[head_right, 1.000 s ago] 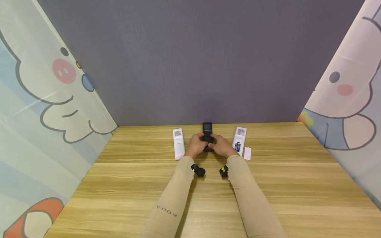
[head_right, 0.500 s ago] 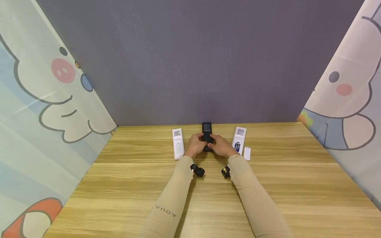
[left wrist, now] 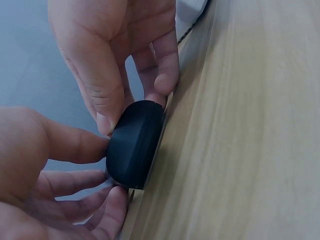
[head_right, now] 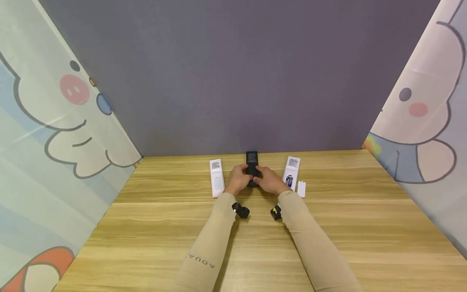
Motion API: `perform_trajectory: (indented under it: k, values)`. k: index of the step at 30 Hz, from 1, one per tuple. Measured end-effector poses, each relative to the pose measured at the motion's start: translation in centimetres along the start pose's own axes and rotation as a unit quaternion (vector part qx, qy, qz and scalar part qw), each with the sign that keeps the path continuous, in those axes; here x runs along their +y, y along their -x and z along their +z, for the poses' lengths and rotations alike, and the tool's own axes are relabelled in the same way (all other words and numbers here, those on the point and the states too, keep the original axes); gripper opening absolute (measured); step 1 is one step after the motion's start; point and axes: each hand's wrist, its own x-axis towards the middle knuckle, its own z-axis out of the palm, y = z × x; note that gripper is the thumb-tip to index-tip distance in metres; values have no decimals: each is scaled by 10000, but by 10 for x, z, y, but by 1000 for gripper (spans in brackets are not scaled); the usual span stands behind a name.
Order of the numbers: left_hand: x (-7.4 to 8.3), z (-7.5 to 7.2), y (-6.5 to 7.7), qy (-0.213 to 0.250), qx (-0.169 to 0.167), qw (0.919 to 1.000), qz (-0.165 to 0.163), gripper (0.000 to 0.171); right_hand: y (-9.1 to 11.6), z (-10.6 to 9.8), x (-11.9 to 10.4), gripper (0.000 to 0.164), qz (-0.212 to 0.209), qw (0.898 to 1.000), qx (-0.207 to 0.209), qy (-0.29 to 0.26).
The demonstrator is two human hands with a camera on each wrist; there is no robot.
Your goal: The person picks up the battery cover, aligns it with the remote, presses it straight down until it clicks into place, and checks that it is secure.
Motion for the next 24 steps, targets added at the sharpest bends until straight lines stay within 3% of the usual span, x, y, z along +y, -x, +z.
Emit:
perform_trajectory:
  k: [16,21,24]
  values:
    - [4,-1,2,-221,106,9996,100,48,4,-3,-2,62,85,9998,57,167]
    - [8,-3,5,-369,380,9981,312,43,12,-14,-7,59,118,9995,-259,125]
    - [12,-5,7,-355,511,9969,475,39,18,-27,-7,56,277,9984,-440,-231]
